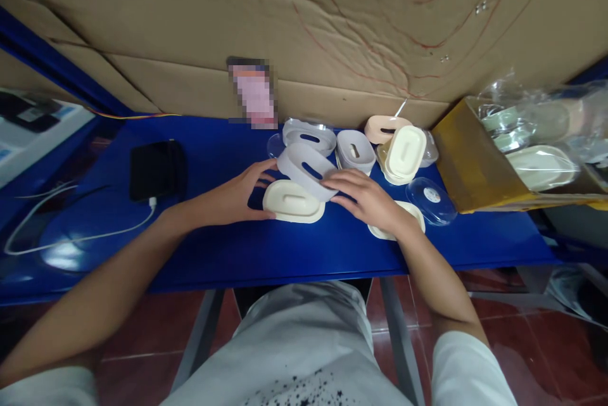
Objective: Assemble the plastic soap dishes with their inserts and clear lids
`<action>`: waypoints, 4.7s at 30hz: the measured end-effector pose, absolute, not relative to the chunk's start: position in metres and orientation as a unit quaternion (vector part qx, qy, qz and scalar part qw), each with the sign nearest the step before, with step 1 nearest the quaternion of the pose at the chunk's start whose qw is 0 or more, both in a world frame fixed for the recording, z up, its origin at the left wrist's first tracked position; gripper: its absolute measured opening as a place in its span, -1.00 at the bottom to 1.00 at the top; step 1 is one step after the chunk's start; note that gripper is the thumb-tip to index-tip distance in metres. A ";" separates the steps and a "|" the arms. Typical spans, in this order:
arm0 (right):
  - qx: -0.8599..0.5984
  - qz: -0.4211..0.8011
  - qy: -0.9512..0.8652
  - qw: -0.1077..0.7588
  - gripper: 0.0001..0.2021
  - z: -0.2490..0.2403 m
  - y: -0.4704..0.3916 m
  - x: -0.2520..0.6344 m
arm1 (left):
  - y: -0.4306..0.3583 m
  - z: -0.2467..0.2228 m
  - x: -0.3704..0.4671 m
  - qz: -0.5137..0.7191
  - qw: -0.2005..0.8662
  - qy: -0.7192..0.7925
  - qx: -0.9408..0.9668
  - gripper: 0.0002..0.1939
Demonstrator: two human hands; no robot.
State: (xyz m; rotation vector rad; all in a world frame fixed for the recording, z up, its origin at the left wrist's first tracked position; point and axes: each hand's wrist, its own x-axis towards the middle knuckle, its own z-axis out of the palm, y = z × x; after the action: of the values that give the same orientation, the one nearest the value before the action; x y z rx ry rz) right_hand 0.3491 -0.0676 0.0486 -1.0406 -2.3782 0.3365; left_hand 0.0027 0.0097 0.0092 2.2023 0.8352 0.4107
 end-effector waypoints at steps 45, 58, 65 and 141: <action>-0.659 0.068 -0.715 0.223 -0.54 0.060 -0.124 0.473 | -0.001 0.030 0.004 0.102 0.228 0.245 0.937 -0.48; -0.759 0.138 -0.607 0.190 -0.21 0.020 -0.157 0.536 | 0.000 0.030 0.009 0.081 0.310 0.256 0.912 -0.16; -0.805 0.086 -0.557 0.183 -0.24 0.021 -0.149 0.528 | -0.011 0.026 0.019 0.082 0.340 0.265 0.899 -0.13; -0.630 0.072 -0.763 0.129 -0.50 0.008 -0.200 0.402 | 0.008 0.034 -0.121 0.056 0.121 0.535 0.834 -0.13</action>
State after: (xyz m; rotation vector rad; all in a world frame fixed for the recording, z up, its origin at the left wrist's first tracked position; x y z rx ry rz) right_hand 0.4017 -0.1998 0.0077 -1.8310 -2.2172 0.2084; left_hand -0.1215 0.0084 0.0339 2.4364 1.5609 0.1630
